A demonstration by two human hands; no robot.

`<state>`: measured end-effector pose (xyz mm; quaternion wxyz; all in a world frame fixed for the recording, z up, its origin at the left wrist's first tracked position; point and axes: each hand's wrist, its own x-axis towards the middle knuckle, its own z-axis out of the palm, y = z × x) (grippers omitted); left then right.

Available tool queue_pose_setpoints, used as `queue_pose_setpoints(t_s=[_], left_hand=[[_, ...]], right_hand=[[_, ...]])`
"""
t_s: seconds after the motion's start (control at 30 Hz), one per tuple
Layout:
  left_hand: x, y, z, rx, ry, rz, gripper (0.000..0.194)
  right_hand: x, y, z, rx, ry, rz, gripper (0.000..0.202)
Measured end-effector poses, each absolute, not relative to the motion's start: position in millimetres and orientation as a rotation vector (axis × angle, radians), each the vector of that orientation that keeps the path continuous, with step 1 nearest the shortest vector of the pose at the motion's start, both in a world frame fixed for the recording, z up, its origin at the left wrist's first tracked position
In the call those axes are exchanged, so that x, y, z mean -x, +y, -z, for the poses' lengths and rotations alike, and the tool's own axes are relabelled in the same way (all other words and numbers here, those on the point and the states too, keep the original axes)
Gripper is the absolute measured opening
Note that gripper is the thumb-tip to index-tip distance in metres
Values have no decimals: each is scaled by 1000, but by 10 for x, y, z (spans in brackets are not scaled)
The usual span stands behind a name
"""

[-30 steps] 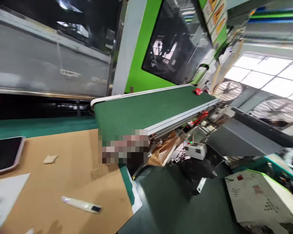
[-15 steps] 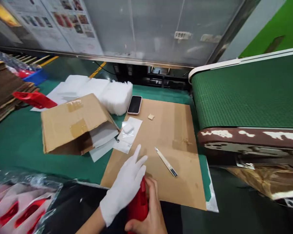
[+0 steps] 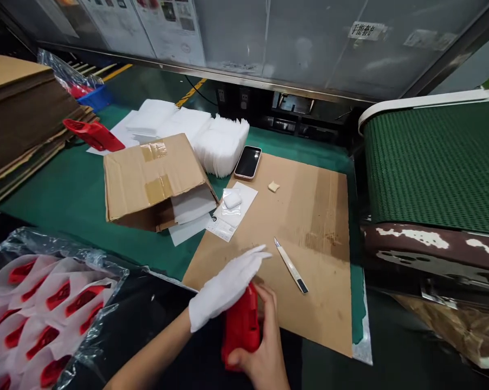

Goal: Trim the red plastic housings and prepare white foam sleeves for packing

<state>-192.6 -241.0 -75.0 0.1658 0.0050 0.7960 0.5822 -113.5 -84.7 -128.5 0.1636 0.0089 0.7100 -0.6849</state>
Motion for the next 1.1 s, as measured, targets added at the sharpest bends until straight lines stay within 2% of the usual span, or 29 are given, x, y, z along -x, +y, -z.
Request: queue_pose_setpoints(t_s=[0.13, 0.27, 0.37, 0.63, 1.0, 1.1], left_hand=[[1895, -2456, 896, 131, 2180, -1874, 56], [1808, -2380, 1023, 144, 2004, -2153, 52], [1735, -2279, 1036, 143, 1905, -2223, 52], [1631, -2145, 935, 213, 1854, -2180, 51], [1652, -2126, 791, 211, 1970, -2038, 49], [1662, -2094, 810, 181, 1974, -2045, 51]], right_hand=[[1336, -791, 1053, -177, 2015, 2077, 117], [1604, -713, 842, -135, 2043, 2133, 114], [1745, -685, 770, -77, 2106, 2138, 107], [1774, -641, 804, -136, 2216, 2201, 95], [1726, -615, 775, -231, 2206, 2172, 98], [1728, -650, 785, -272, 2081, 2262, 92]])
